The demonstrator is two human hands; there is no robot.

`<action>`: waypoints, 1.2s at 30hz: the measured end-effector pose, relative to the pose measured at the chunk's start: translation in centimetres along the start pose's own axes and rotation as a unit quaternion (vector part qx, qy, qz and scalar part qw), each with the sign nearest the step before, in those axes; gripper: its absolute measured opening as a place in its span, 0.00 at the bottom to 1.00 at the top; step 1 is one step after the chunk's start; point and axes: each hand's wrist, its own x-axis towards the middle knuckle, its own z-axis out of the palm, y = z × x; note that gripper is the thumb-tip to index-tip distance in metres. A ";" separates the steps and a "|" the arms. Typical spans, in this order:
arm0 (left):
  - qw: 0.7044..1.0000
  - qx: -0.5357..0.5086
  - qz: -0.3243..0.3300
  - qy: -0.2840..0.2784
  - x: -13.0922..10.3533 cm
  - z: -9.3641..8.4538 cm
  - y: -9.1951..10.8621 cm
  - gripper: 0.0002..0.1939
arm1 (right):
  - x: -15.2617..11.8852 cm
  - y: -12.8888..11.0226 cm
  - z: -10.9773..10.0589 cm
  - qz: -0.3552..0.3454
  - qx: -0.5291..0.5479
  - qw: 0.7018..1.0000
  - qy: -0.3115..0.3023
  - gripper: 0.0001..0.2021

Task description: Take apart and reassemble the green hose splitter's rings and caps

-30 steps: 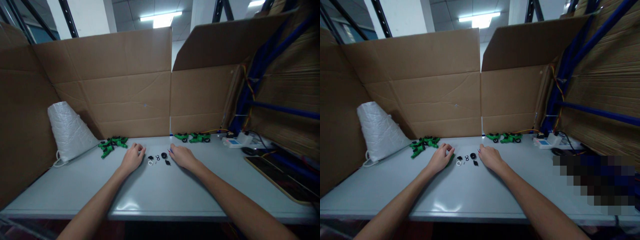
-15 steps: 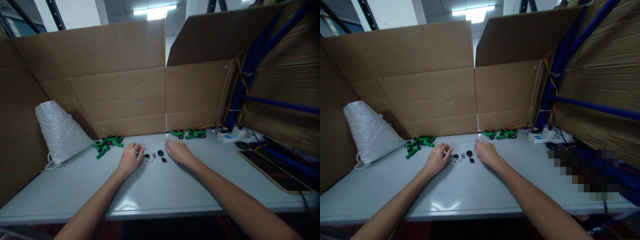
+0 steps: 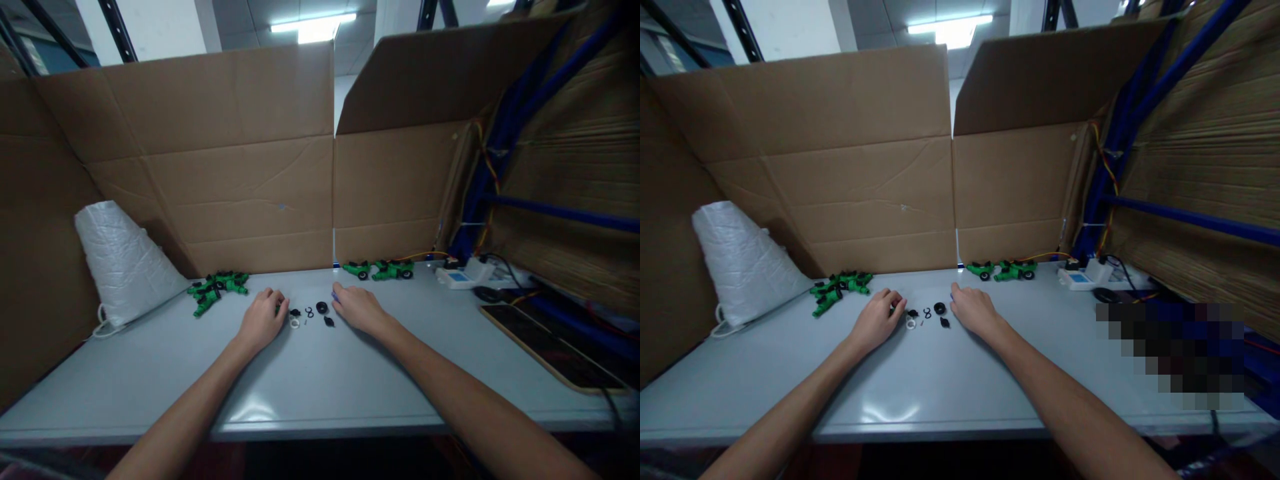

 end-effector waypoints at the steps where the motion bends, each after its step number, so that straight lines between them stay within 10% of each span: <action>1: 1.000 -0.001 -0.001 -0.001 0.0 0.0 -0.1 0.15 | 0.0 0.1 0.0 0.003 -0.003 1.000 0.002 0.14; 36: 0.995 -0.070 -0.046 0.056 1.0 -0.4 -1.2 0.20 | 0.0 0.1 0.4 -0.047 -0.038 0.998 0.024 0.13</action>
